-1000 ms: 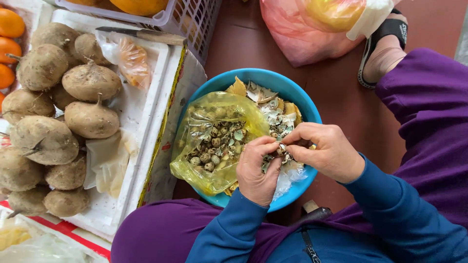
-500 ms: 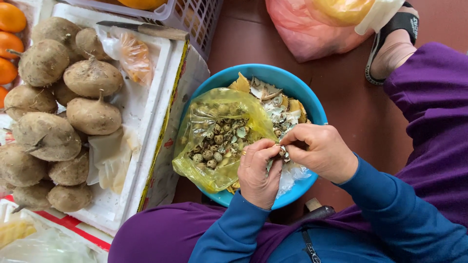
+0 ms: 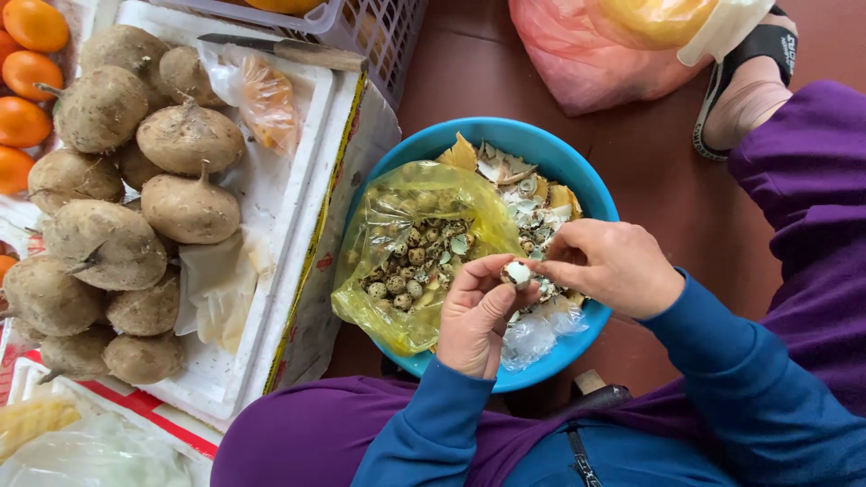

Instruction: Peeling boiled quail eggs by hand and placing them into a blue bowl

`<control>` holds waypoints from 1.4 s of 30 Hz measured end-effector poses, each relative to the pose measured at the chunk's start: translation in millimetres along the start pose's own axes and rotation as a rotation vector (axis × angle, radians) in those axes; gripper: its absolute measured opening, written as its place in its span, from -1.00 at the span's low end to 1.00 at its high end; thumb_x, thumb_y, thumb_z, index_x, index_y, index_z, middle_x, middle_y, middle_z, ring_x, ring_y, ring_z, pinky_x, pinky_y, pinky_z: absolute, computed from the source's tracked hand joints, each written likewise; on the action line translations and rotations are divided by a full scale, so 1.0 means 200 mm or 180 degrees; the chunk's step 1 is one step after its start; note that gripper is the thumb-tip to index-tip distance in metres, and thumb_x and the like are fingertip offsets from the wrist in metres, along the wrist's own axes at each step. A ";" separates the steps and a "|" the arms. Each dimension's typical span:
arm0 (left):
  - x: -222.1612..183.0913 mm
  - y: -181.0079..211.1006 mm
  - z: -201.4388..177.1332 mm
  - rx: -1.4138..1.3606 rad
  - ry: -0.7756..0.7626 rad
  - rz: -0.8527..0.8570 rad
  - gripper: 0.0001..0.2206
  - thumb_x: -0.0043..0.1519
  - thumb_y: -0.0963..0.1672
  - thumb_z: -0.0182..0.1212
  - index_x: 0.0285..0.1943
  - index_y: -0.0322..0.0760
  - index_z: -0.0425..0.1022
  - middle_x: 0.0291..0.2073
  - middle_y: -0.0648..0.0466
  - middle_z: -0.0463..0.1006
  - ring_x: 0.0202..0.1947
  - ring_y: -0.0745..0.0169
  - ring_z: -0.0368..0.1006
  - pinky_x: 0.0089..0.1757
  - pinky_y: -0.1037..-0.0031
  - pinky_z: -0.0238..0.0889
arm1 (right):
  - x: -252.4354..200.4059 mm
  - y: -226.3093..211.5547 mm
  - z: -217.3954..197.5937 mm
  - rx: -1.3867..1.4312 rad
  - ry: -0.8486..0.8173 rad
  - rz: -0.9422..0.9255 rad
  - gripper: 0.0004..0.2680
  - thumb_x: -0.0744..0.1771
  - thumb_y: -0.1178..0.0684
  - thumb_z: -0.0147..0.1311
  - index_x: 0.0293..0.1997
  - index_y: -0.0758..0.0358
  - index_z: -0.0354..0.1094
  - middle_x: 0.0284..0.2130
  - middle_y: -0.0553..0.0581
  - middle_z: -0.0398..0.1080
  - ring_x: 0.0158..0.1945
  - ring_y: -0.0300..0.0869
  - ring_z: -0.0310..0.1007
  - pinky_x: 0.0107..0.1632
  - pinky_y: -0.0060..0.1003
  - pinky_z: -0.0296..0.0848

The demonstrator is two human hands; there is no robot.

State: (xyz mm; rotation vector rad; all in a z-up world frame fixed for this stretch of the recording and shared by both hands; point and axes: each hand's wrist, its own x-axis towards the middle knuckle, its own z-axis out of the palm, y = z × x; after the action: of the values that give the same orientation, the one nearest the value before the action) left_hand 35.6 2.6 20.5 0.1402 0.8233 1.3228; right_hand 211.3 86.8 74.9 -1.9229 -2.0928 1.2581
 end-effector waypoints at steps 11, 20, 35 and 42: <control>0.03 -0.04 0.01 0.0587 0.0089 0.0483 -0.61 0.00 -0.34 0.47 -0.01 -0.50 0.47 -0.05 -0.24 0.60 -0.13 0.13 0.62 -0.04 0.31 0.57 | -0.06 -0.08 -0.02 0.1452 0.0507 -0.1240 -0.95 0.25 0.20 0.24 -0.33 0.18 0.60 -0.56 0.07 0.48 -0.51 -0.26 0.43 -0.42 -0.38 0.45; 0.03 0.00 0.09 0.1631 0.0068 0.1203 -0.67 0.03 -0.29 0.51 -0.07 -0.39 0.51 -0.05 -0.10 0.56 -0.08 0.23 0.55 -0.02 0.46 0.50 | -0.05 -0.07 -0.01 0.1357 0.0595 -0.1224 -0.95 0.23 0.24 0.23 -0.41 0.21 0.56 -0.58 0.09 0.45 -0.56 -0.25 0.43 -0.48 -0.40 0.46; 0.02 0.02 0.13 0.2166 0.0095 0.1684 -0.70 0.06 -0.26 0.52 -0.08 -0.38 0.53 -0.07 -0.10 0.52 -0.05 0.16 0.52 0.03 0.39 0.46 | -0.04 -0.07 0.00 0.1303 0.0603 -0.1313 -0.91 0.25 0.29 0.16 -0.41 0.23 0.55 -0.59 0.12 0.44 -0.55 -0.20 0.42 -0.47 -0.35 0.45; 0.01 0.02 0.12 0.2187 0.0075 0.1657 -0.71 0.08 -0.27 0.50 -0.06 -0.38 0.53 -0.06 -0.11 0.52 -0.05 0.16 0.52 0.02 0.37 0.45 | -0.03 -0.07 0.01 0.1272 0.0660 -0.1242 -0.91 0.25 0.30 0.14 -0.42 0.23 0.53 -0.61 0.13 0.41 -0.55 -0.19 0.41 -0.47 -0.35 0.45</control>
State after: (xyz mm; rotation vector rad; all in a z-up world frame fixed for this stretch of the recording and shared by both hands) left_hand 47.0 14.9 39.3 0.9327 1.2937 1.4651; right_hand 200.0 81.8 85.0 -1.3378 -1.8222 1.2119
